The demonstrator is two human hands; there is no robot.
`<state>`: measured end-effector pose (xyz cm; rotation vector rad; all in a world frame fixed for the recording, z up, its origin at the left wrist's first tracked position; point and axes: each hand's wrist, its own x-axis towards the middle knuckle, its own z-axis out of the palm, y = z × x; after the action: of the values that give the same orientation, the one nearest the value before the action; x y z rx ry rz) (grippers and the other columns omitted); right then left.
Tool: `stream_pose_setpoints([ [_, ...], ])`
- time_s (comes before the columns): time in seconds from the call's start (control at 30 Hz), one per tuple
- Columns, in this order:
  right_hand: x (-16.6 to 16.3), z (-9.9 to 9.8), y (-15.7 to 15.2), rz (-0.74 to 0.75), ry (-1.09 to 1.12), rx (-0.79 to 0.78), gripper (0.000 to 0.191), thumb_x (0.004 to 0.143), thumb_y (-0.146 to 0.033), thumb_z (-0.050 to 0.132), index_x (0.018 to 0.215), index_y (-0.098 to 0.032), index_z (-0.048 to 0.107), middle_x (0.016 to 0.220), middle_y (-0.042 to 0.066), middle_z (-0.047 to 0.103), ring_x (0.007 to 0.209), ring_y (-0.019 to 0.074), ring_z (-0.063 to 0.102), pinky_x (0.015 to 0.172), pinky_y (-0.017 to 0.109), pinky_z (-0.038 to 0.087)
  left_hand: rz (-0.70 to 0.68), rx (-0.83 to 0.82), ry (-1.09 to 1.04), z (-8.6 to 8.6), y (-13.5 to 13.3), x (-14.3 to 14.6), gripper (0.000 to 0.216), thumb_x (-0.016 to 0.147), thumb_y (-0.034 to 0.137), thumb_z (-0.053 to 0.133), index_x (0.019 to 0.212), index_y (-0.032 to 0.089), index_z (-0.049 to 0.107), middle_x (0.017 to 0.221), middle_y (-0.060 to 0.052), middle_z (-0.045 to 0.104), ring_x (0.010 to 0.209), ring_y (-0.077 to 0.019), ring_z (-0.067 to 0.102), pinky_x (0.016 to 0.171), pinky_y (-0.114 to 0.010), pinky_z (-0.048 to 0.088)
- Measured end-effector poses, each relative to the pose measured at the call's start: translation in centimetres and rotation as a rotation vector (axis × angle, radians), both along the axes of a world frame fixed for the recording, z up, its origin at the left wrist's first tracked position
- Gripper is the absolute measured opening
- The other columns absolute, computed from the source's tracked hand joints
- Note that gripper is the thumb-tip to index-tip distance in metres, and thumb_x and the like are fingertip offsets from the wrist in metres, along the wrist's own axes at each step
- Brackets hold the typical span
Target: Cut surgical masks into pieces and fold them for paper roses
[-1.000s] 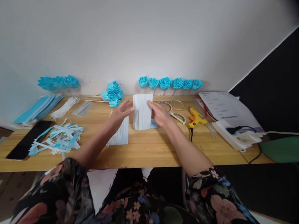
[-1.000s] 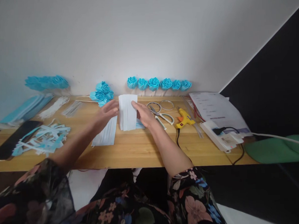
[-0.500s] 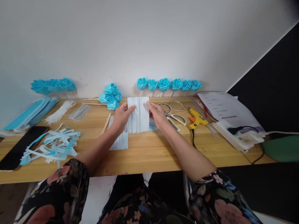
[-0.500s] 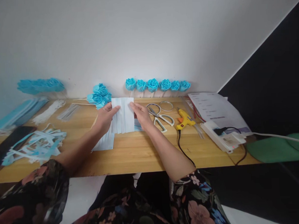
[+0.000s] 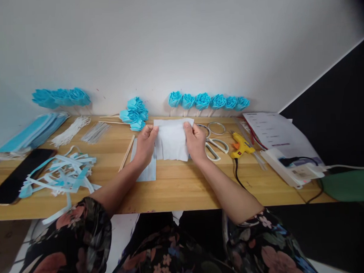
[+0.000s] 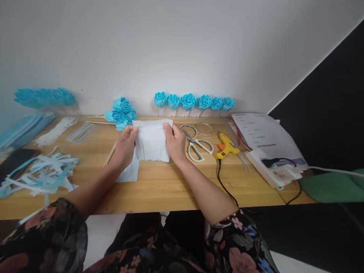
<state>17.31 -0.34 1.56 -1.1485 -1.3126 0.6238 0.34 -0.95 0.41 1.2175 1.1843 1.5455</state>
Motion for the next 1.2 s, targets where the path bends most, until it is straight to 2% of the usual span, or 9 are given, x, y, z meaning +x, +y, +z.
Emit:
stream_pose_setpoints([
  [0.2,-0.2,-0.1,-0.3,0.025,-0.037,0.005,0.050,0.092,-0.060,0.053,0.063,-0.024,0.035,0.061,-0.004,0.033,0.065,0.0139,0.034,0.060,0.028,0.030,0.058,0.026,0.070,0.4,-0.8,0.2,0.028,0.092,0.048,0.060,0.086,0.021,0.058,0.084,-0.001,0.060,0.085,-0.0177,0.054,0.079,-0.029,0.044],
  [0.3,-0.3,-0.1,-0.4,0.044,-0.037,0.013,0.048,0.094,-0.058,0.051,0.063,-0.024,0.036,0.062,-0.004,0.032,0.063,0.0135,0.033,0.060,0.028,0.030,-0.018,0.006,0.020,0.4,-1.1,0.6,0.032,0.091,0.052,0.061,0.092,0.019,0.062,0.090,-0.002,0.065,0.091,-0.0195,0.058,0.081,-0.030,0.045],
  [0.43,-0.4,-0.1,-0.5,0.043,-0.060,0.011,0.049,0.095,-0.057,0.051,0.063,-0.023,0.033,0.061,-0.005,0.031,0.062,0.0122,0.032,0.059,0.028,0.028,-0.140,-0.118,-0.183,-0.2,-0.8,0.8,0.040,0.080,0.057,0.071,0.088,0.018,0.065,0.082,-0.003,0.067,0.081,-0.0193,0.062,0.074,-0.030,0.047],
  [0.53,-0.4,-0.1,-0.4,0.037,-0.075,0.018,0.050,0.095,-0.058,0.050,0.063,-0.023,0.032,0.062,-0.005,0.029,0.062,0.0113,0.030,0.059,0.028,0.027,-0.099,-0.158,-0.263,-0.4,-0.5,0.6,0.042,0.074,0.058,0.077,0.081,0.018,0.065,0.072,-0.001,0.065,0.071,-0.0170,0.060,0.065,-0.027,0.045],
  [0.7,-0.4,-0.3,-0.3,0.045,-0.091,0.011,0.051,0.094,-0.061,0.051,0.063,-0.023,0.033,0.062,-0.005,0.029,0.062,0.0110,0.031,0.059,0.027,0.028,-0.039,-0.175,-0.209,0.3,-0.6,0.4,0.041,0.077,0.058,0.075,0.075,0.019,0.062,0.064,0.001,0.061,0.065,-0.0158,0.058,0.058,-0.026,0.042],
  [0.8,-0.4,-0.8,0.1,0.063,0.005,-0.019,0.054,0.091,-0.066,0.052,0.064,-0.023,0.034,0.062,-0.005,0.030,0.061,0.0111,0.030,0.057,0.027,0.027,-0.052,-0.158,-0.182,0.6,-0.7,0.4,0.039,0.079,0.056,0.074,0.077,0.020,0.063,0.066,0.000,0.062,0.068,-0.0166,0.059,0.059,-0.026,0.044],
  [0.9,-0.3,-1.5,0.6,0.120,0.126,-0.075,0.054,0.088,-0.071,0.054,0.066,-0.023,0.040,0.062,-0.005,0.033,0.060,0.0113,0.031,0.055,0.027,0.028,-0.060,-0.127,-0.173,0.6,-0.6,0.3,0.037,0.083,0.055,0.072,0.079,0.019,0.063,0.069,-0.001,0.063,0.072,-0.0177,0.061,0.061,-0.027,0.046],
  [1.07,-0.5,-1.5,0.9,0.300,0.257,-0.212,0.057,0.082,-0.078,0.055,0.069,-0.023,0.052,0.060,-0.003,0.046,0.058,0.0132,0.043,0.052,0.026,0.036,0.034,-0.086,-0.168,0.3,0.1,-0.2,0.036,0.085,0.055,0.070,0.082,0.019,0.064,0.074,-0.002,0.066,0.079,-0.0196,0.064,0.065,-0.028,0.050],
  [1.2,-0.7,-1.4,0.5,0.396,0.238,-0.308,0.062,0.078,-0.083,0.054,0.065,-0.023,0.052,0.057,-0.002,0.046,0.057,0.0139,0.045,0.051,0.027,0.037,0.058,-0.088,-0.244,0.1,0.8,-0.6,0.040,0.086,0.057,0.067,0.086,0.018,0.065,0.081,-0.004,0.070,0.086,-0.0214,0.068,0.073,-0.031,0.054],
])
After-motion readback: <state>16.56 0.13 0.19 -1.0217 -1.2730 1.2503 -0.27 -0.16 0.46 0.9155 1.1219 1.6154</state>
